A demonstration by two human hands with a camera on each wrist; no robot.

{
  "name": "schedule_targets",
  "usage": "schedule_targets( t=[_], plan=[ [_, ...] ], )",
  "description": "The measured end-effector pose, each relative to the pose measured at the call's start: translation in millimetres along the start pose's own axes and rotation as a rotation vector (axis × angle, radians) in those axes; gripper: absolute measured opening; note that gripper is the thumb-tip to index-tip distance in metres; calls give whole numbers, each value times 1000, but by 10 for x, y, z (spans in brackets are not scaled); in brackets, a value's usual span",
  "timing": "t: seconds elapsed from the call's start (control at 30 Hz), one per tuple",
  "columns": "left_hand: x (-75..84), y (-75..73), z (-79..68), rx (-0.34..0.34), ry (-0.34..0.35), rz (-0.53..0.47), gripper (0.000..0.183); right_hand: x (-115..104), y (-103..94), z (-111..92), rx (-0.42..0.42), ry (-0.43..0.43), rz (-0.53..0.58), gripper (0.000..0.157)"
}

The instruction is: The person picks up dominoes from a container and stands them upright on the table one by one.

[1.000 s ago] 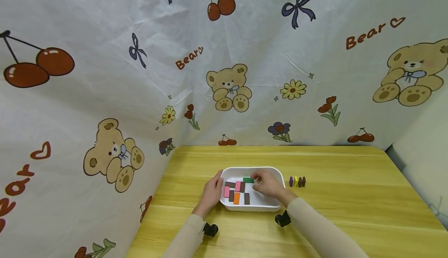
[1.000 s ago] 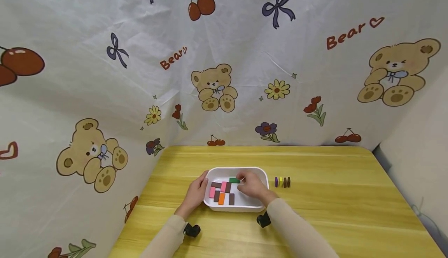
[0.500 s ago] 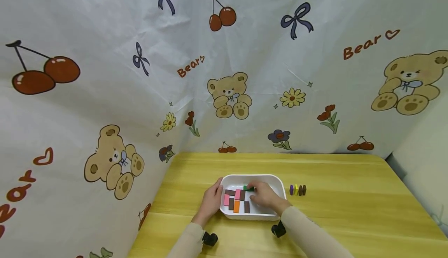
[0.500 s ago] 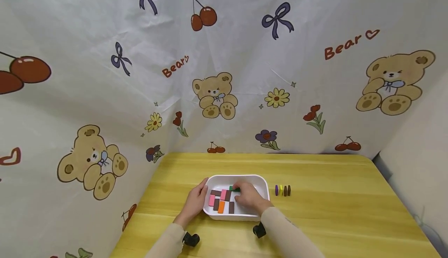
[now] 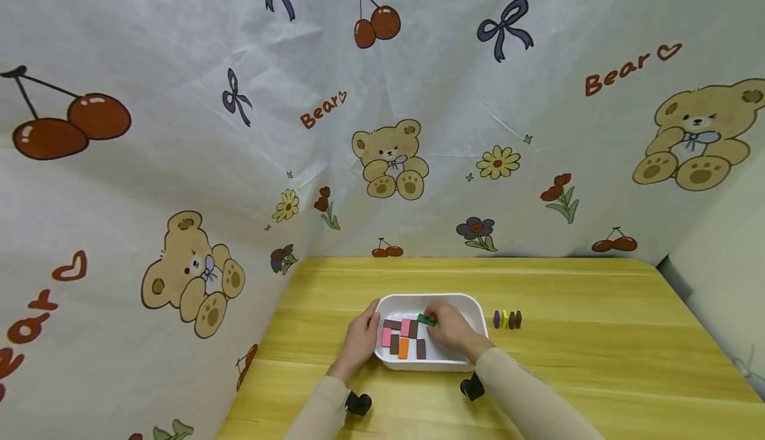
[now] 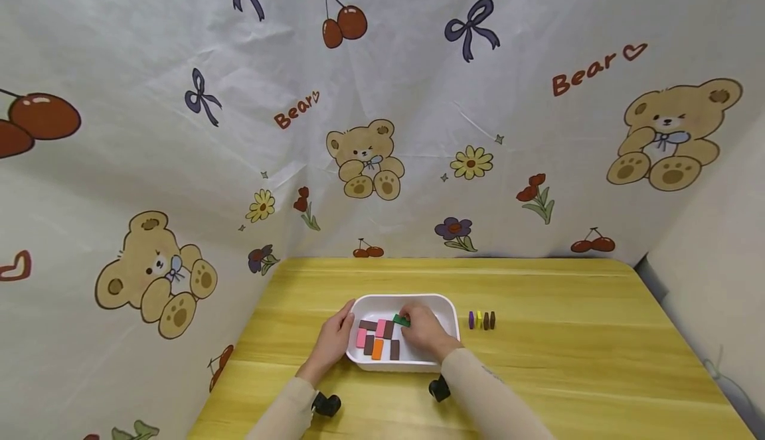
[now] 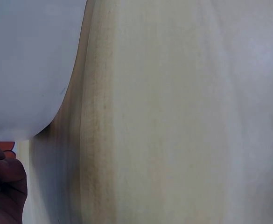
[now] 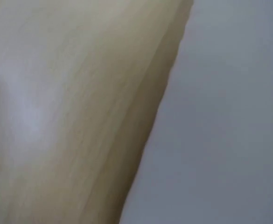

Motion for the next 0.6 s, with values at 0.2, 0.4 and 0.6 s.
schedule_targets(
  t=[0.2, 0.4, 0.6],
  plan=[
    [-24, 6, 15, -1, -5, -2, 47, 31, 83, 20, 88, -40, -59, 19],
    [-37, 5, 11, 3, -11, -10, 47, 11, 119, 21, 111, -44, -53, 21],
    [-25, 12, 15, 2, -3, -14, 47, -12, 143, 35, 119, 3, -81, 23]
  ],
)
Point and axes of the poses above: each hand's wrist, its own z-axis towards the middle knuckle, its own y-axis out of the palm, x = y × z, the point moved 2 cm from there along z, towards the middle knuckle, and after that the axes turned 13 degrees about x, right-handed, at the moved point
